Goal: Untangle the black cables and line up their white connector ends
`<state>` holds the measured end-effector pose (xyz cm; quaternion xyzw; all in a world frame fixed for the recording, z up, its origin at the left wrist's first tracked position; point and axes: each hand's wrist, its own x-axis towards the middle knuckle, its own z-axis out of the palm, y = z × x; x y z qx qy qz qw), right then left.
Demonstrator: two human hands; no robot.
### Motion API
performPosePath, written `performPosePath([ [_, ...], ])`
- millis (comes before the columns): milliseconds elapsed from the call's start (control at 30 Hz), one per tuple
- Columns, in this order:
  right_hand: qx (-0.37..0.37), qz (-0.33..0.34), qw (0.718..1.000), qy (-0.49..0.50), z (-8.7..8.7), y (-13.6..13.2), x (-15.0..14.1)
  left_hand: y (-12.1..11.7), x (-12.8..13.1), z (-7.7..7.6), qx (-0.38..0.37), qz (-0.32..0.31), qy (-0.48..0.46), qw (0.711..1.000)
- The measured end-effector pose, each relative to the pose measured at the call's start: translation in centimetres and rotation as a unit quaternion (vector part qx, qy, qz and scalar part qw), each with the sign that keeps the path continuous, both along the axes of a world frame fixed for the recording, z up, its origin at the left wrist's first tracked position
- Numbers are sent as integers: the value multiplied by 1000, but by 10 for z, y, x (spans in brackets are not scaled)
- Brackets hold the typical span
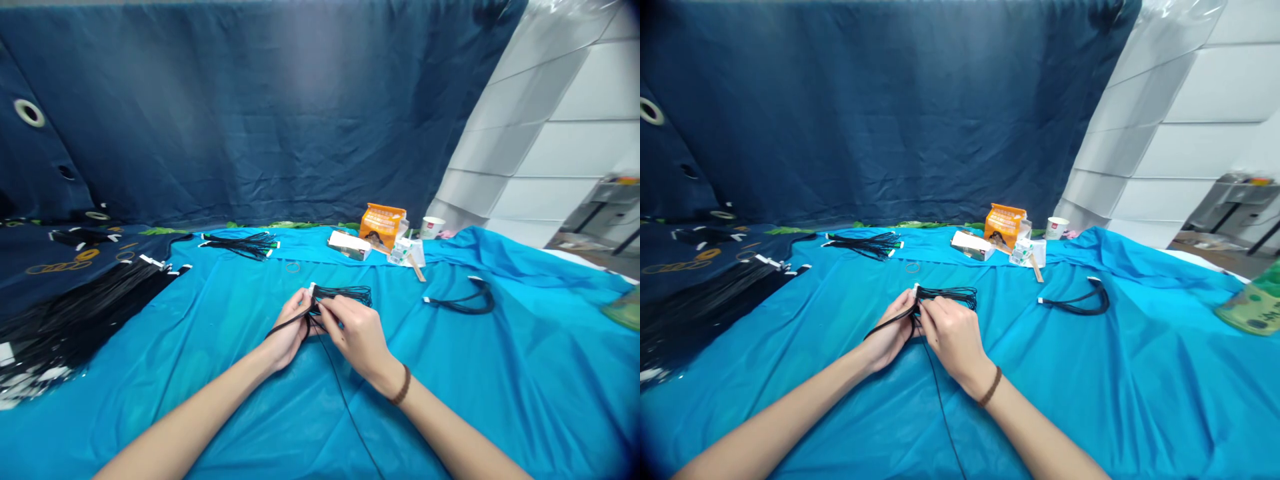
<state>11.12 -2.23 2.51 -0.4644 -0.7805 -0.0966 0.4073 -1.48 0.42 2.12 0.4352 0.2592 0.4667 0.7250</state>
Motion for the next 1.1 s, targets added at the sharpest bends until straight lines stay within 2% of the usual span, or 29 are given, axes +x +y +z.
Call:
performPosePath([
  [1100, 2, 24, 1000, 9, -2, 1, 1, 0, -2, -1, -32, -6, -24, 999],
])
